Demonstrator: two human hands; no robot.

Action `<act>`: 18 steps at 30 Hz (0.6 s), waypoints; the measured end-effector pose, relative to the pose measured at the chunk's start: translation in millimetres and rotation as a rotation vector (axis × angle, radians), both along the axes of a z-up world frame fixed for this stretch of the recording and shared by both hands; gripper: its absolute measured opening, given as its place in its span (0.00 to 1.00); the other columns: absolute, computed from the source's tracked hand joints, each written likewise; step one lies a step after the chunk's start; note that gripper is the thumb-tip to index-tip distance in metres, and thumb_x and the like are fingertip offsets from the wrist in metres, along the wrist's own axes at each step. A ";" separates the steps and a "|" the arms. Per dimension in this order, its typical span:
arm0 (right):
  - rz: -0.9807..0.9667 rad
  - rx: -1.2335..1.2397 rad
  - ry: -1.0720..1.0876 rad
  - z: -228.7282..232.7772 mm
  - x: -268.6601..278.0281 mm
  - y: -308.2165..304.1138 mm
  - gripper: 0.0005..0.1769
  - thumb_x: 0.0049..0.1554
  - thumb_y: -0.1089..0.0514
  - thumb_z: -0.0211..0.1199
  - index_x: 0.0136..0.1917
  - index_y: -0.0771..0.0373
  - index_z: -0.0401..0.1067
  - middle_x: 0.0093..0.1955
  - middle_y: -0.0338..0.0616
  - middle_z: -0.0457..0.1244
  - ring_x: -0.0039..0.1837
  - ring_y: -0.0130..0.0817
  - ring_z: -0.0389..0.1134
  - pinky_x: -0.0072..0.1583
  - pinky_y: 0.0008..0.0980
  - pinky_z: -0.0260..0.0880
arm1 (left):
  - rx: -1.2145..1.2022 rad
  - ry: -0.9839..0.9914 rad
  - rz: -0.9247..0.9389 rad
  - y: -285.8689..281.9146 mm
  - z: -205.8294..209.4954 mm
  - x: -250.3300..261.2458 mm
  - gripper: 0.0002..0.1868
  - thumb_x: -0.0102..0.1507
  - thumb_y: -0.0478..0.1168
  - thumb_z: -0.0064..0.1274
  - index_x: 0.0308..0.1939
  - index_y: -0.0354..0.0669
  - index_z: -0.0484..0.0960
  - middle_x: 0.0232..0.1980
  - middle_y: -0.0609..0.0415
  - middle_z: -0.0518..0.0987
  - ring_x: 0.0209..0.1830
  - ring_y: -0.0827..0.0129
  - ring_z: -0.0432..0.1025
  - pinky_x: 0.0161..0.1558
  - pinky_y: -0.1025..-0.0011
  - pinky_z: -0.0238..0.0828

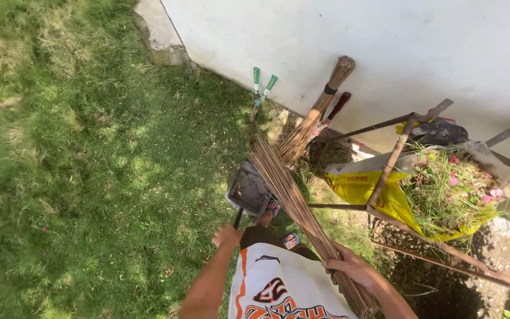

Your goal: Sweeping fallen flower petals and leaves from the ground into a dustpan and emptying the contents into a waste bag in a garden.

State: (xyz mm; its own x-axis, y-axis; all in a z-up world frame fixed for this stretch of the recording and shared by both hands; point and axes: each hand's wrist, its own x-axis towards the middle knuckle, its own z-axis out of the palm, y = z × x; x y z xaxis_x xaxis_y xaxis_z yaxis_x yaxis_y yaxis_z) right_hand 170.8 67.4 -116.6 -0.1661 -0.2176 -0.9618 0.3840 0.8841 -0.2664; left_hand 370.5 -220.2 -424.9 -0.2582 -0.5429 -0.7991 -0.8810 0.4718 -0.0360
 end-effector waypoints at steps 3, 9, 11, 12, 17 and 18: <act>-0.008 0.055 -0.021 -13.2 0.3 2.3 0.58 0.49 0.40 0.70 0.84 0.45 0.42 0.87 0.40 0.40 0.85 0.44 0.46 0.82 0.50 0.48 | 0.287 -0.003 0.421 13.4 -55.3 25.0 0.50 0.64 0.71 0.46 0.82 0.53 0.47 0.76 0.44 0.65 0.74 0.43 0.63 0.70 0.43 0.64; -0.022 0.124 -0.091 -35.4 -8.3 25.8 0.58 0.52 0.41 0.71 0.84 0.47 0.40 0.87 0.37 0.36 0.86 0.40 0.41 0.83 0.46 0.42 | 0.242 0.104 0.671 46.8 -110.4 42.4 0.29 0.65 0.47 0.53 0.70 0.55 0.67 0.61 0.38 0.76 0.58 0.44 0.75 0.53 0.52 0.78; 0.040 0.194 -0.124 -48.0 -17.6 35.5 0.58 0.52 0.35 0.69 0.85 0.41 0.40 0.88 0.33 0.33 0.87 0.40 0.37 0.83 0.48 0.42 | 0.181 0.240 0.619 48.5 -115.3 39.9 0.26 0.66 0.48 0.52 0.69 0.61 0.71 0.56 0.46 0.82 0.57 0.47 0.76 0.52 0.50 0.76; 0.062 0.194 -0.120 -54.2 -18.8 41.7 0.58 0.52 0.35 0.69 0.85 0.41 0.40 0.88 0.33 0.33 0.87 0.40 0.37 0.83 0.48 0.42 | 0.178 0.244 0.640 46.7 -105.4 32.7 0.26 0.66 0.48 0.52 0.69 0.61 0.71 0.56 0.46 0.82 0.57 0.47 0.76 0.52 0.50 0.76; 0.206 0.190 0.020 -45.3 -20.6 57.7 0.60 0.48 0.32 0.66 0.85 0.43 0.42 0.87 0.39 0.37 0.86 0.41 0.41 0.82 0.49 0.46 | -0.086 0.702 0.775 43.8 -62.9 10.0 0.14 0.66 0.48 0.52 0.55 0.56 0.82 0.47 0.45 0.84 0.49 0.43 0.77 0.52 0.45 0.72; 0.221 0.181 0.025 -40.1 -18.5 54.7 0.60 0.48 0.32 0.66 0.85 0.43 0.42 0.87 0.39 0.37 0.86 0.41 0.41 0.82 0.49 0.46 | -0.099 0.708 0.787 47.1 -49.7 10.9 0.14 0.66 0.48 0.52 0.55 0.56 0.82 0.47 0.45 0.84 0.49 0.43 0.77 0.52 0.45 0.72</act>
